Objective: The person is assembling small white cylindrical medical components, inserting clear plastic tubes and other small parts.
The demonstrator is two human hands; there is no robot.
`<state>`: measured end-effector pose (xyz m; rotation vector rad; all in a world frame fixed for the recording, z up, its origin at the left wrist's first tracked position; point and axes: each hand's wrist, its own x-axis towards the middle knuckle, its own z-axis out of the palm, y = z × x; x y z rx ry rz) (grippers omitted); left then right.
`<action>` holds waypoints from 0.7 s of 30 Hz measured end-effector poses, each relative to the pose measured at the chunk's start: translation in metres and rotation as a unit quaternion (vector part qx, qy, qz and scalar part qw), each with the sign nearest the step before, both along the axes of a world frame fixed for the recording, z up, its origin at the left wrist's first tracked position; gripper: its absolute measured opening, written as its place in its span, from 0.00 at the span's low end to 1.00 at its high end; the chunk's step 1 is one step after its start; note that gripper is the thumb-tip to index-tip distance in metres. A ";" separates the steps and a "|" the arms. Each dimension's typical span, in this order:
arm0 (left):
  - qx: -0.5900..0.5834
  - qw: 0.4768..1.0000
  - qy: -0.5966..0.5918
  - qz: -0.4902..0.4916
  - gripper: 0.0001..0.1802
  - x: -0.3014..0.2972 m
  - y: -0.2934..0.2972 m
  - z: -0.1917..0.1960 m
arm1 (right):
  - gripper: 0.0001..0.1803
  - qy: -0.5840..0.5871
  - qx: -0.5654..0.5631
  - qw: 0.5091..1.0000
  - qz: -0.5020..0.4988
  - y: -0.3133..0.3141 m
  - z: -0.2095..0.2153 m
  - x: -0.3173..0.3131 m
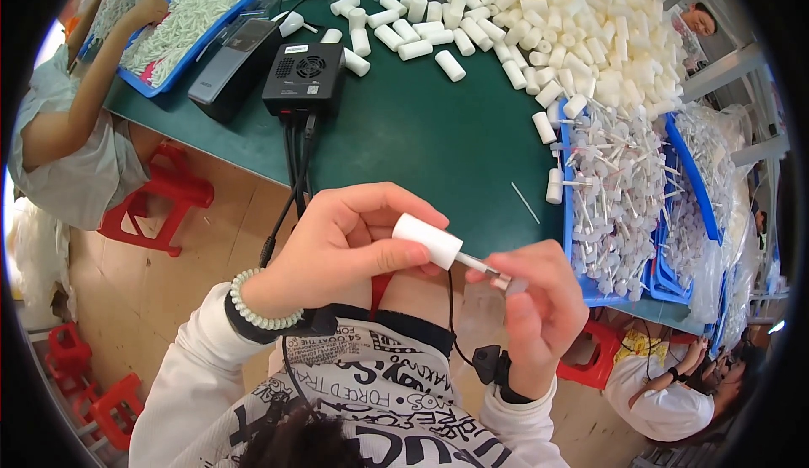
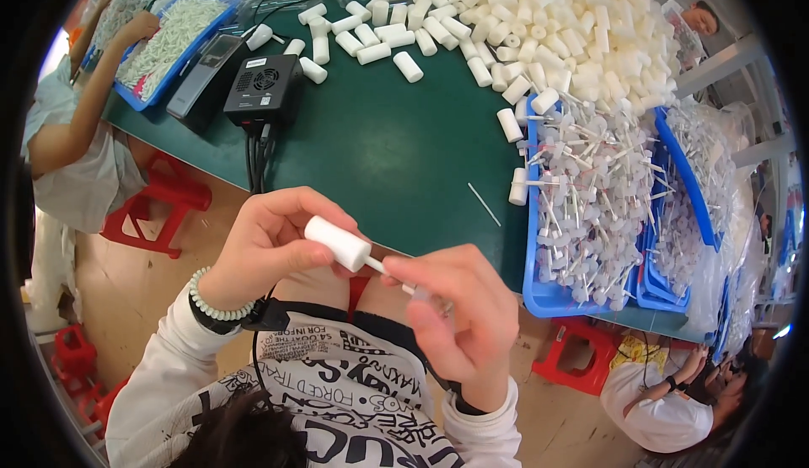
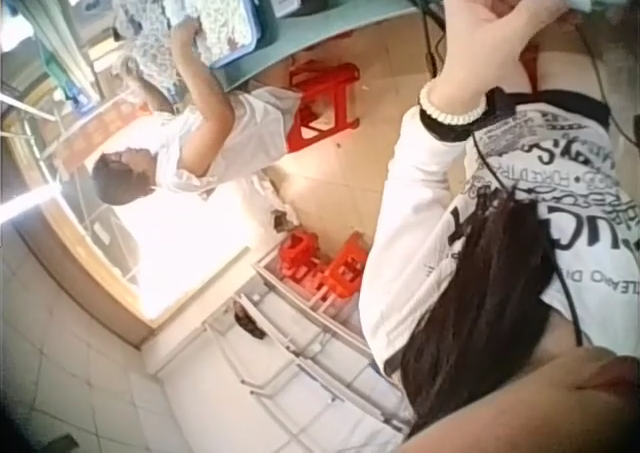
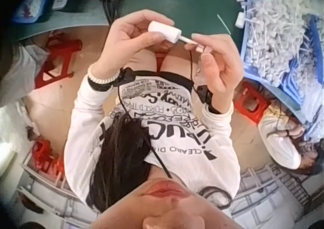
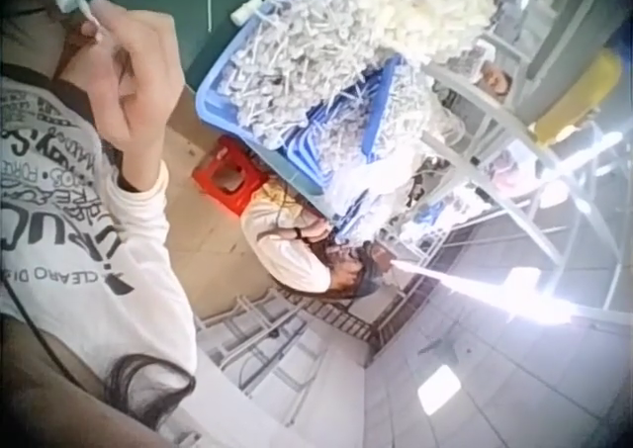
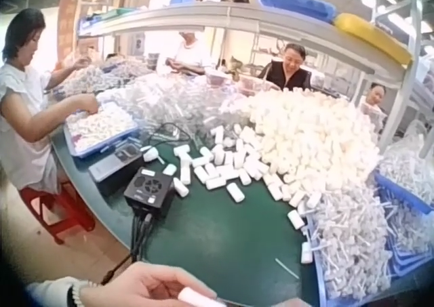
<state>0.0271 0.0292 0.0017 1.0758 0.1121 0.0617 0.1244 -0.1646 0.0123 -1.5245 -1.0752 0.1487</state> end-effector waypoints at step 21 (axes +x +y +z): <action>0.283 0.938 -0.134 0.146 0.15 -0.001 -0.008 -0.012 | 0.16 0.352 -0.001 0.935 0.043 0.043 -0.016 -0.003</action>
